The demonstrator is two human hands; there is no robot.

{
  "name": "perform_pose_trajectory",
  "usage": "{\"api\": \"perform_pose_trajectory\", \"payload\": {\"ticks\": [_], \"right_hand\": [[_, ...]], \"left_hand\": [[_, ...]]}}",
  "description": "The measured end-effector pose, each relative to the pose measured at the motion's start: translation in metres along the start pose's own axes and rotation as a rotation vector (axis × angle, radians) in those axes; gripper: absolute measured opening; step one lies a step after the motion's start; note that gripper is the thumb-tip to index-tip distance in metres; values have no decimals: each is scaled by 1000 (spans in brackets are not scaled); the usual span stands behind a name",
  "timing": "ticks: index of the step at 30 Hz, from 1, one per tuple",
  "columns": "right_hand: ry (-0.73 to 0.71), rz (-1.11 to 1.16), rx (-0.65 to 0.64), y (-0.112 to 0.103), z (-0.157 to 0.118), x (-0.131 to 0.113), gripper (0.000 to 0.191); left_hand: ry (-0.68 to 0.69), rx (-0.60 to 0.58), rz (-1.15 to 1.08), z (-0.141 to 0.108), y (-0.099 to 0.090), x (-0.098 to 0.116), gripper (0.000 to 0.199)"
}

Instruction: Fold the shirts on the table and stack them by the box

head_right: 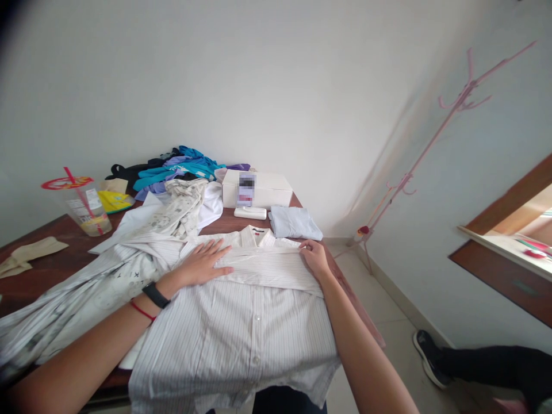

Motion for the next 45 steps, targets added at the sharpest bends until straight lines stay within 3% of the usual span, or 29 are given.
{"api": "perform_pose_trajectory", "payload": {"ticks": [25, 32, 38, 45], "right_hand": [[13, 8, -8, 0, -2, -6, 18], [6, -18, 3, 0, -1, -5, 18], [-106, -187, -26, 2, -2, -11, 16], [-144, -237, -35, 3, -3, -15, 20]], "left_hand": [[1, 3, -14, -2, -3, 2, 91], [-32, 48, -20, 1, 2, -2, 78], [-24, 57, -3, 2, 5, -4, 102], [-59, 34, 28, -1, 0, -1, 108]]}}
Point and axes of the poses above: each hand's wrist, its own z-axis towards the middle knuckle, its own y-axis out of the palm, x = y × z, the point moved 2 cm from there along z, towards the middle knuckle, and after that the axes turned 1 degree about -z, right-handed, at the moved point
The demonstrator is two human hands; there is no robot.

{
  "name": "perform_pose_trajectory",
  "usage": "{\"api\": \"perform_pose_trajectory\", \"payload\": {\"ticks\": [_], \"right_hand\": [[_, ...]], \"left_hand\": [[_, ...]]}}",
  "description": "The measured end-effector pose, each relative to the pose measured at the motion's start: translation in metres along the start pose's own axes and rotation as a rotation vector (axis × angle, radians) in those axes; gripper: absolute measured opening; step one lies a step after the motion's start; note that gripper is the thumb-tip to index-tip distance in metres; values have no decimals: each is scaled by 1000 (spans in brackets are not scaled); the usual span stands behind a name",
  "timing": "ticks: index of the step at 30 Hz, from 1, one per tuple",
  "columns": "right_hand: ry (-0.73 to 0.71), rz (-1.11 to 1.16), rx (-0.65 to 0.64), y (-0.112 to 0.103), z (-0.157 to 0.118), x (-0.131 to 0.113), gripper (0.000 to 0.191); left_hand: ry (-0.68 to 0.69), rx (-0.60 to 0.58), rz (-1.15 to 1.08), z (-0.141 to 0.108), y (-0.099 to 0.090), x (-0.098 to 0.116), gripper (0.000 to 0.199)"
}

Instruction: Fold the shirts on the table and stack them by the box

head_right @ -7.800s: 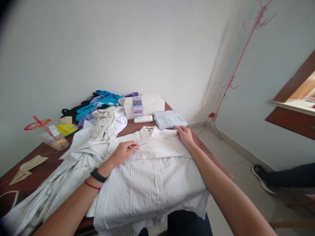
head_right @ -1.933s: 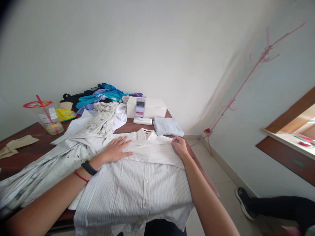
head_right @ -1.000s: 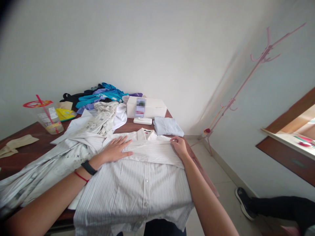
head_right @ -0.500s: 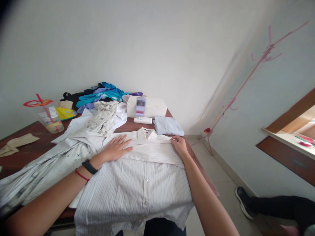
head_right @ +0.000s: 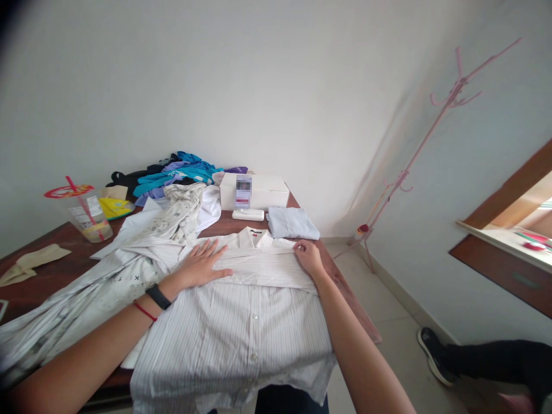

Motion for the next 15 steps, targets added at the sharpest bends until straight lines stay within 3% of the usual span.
{"api": "perform_pose_trajectory", "payload": {"ticks": [9, 12, 15], "right_hand": [[-12, 5, 32, -2, 1, -3, 20], [-29, -11, 30, -2, 1, -5, 18], [-43, -27, 12, 0, 0, -7, 18]], "left_hand": [[-35, -63, 22, 7, -7, 0, 122], [-7, 59, -4, -9, -16, 5, 106], [-81, 263, -283, -52, -27, 7, 85]]}}
Point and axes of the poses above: each hand's wrist, its own z-axis towards the middle knuckle, its own y-axis out of the palm, x = y × z, the point moved 2 cm from there along z, towards the middle knuckle, and after that the axes turned 1 degree about -z, right-handed, at the moved point
